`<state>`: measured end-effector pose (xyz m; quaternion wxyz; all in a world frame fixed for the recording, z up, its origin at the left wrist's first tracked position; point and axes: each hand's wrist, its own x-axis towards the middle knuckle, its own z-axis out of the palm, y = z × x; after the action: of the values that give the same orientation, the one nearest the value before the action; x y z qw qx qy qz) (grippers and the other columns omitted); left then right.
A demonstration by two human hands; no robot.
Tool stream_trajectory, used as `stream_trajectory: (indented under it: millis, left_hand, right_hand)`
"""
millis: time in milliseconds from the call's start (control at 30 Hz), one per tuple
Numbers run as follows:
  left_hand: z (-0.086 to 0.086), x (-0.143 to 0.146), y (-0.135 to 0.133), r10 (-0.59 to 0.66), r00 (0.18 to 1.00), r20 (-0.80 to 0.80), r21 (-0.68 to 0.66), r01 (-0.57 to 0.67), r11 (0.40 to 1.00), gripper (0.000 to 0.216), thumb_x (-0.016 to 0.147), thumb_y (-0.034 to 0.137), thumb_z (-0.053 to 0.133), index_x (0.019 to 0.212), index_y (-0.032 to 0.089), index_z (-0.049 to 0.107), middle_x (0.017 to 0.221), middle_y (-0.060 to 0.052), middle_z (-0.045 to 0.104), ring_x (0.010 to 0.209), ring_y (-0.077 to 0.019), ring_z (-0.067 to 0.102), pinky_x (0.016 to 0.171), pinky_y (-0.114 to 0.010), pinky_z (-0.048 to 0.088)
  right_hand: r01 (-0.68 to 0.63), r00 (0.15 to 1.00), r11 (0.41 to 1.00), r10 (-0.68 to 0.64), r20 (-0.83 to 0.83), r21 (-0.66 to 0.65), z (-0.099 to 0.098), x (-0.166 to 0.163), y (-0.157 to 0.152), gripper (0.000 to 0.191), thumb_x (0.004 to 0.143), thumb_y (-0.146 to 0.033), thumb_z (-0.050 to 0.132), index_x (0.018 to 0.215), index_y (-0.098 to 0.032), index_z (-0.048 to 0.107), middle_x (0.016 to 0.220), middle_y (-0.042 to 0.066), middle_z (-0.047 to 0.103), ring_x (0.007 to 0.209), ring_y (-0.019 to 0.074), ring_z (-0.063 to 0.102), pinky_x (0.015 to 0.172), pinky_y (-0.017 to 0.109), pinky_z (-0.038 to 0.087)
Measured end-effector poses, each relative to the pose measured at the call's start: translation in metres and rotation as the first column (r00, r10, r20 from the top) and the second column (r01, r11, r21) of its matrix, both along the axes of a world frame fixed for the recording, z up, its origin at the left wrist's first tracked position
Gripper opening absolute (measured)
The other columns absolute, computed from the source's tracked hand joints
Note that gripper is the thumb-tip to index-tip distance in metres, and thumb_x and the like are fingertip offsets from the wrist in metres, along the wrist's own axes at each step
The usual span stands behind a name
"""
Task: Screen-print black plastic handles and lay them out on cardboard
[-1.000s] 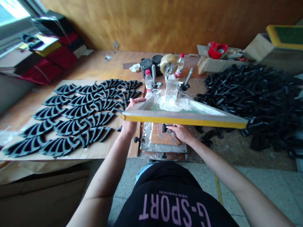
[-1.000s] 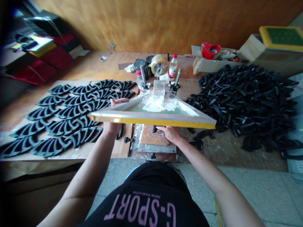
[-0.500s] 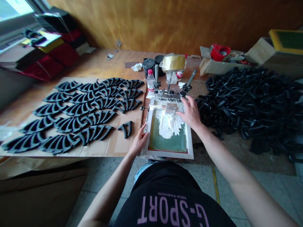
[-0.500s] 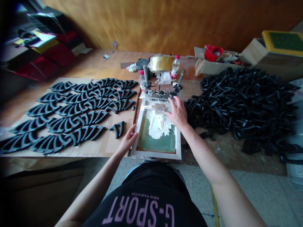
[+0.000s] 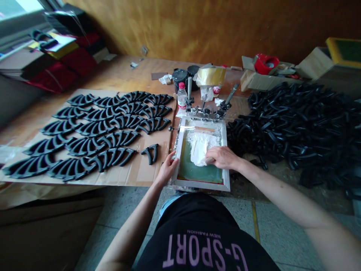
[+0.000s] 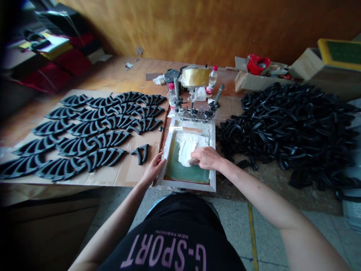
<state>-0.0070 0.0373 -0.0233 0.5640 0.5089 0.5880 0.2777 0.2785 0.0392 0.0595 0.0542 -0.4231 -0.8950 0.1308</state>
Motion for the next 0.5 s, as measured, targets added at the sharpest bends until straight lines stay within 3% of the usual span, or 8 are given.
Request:
stream_trajectory:
  millis: [67,133,233,333,400,500]
  left_hand:
    - [0.002,0.001,0.000,0.010,0.999,0.034,-0.005,-0.010,1.000,0.069,0.080,0.055,0.056,0.139,0.021,0.044,0.081,-0.002,0.065,0.064,-0.0142,0.058,0.054,-0.022,0.043]
    - [0.003,0.001,0.000,0.016,0.998,0.058,-0.007,-0.016,1.000,0.070,0.079,0.055,0.058,0.139,0.021,0.044,0.080,-0.002,0.065,0.063,-0.0143,0.058,0.054,-0.023,0.043]
    - [0.003,0.000,0.000,0.011,0.998,0.065,0.003,-0.012,1.000,0.070,0.079,0.055,0.059,0.138,0.020,0.044,0.079,-0.002,0.065,0.063,-0.0141,0.058,0.055,-0.022,0.043]
    - [0.009,-0.001,0.001,0.001,0.998,0.060,0.018,-0.002,1.000,0.070,0.080,0.054,0.060,0.139,0.020,0.044,0.075,-0.001,0.062,0.061,-0.0129,0.056,0.054,-0.022,0.042]
    - [0.021,-0.003,0.002,-0.003,0.997,0.072,0.017,0.002,1.000,0.073,0.078,0.054,0.061,0.141,0.021,0.042,0.073,0.000,0.062,0.059,-0.0126,0.055,0.053,-0.021,0.041]
    - [0.054,-0.004,0.005,0.020,0.992,0.124,0.043,-0.026,0.999,0.070,0.079,0.060,0.058,0.137,0.020,0.048,0.076,-0.001,0.065,0.058,-0.0128,0.054,0.051,-0.021,0.041]
  right_hand:
    - [0.124,0.992,0.989,-0.122,-0.032,0.075,-0.003,-0.005,0.002,0.016,0.078,-0.009,0.056,0.084,-0.021,0.065,0.085,0.002,0.068,0.082,0.0179,0.060,0.067,0.026,0.041]
    - [0.161,0.986,0.977,-0.153,-0.067,0.139,-0.009,-0.011,-0.002,0.022,0.078,-0.005,0.054,0.089,-0.019,0.066,0.091,0.005,0.069,0.087,0.0190,0.061,0.072,0.027,0.043]
    - [0.075,0.994,0.992,-0.065,-0.092,0.103,-0.015,-0.016,-0.012,0.023,0.078,-0.005,0.055,0.092,-0.019,0.067,0.090,0.004,0.069,0.085,0.0177,0.062,0.072,0.026,0.044]
    - [0.205,0.968,0.977,-0.192,-0.160,0.066,-0.006,-0.018,0.002,0.017,0.081,-0.018,0.064,0.097,-0.023,0.067,0.092,0.001,0.070,0.083,0.0176,0.064,0.070,0.026,0.046]
    - [0.356,0.918,0.930,-0.331,-0.219,0.087,0.006,-0.016,0.026,0.032,0.080,-0.025,0.068,0.112,-0.028,0.064,0.103,0.000,0.070,0.087,0.0188,0.064,0.072,0.028,0.047]
    - [0.530,0.834,0.837,-0.484,-0.266,0.137,0.025,0.006,0.064,0.055,0.082,-0.033,0.068,0.134,-0.032,0.050,0.108,0.002,0.069,0.086,0.0202,0.064,0.072,0.031,0.047]
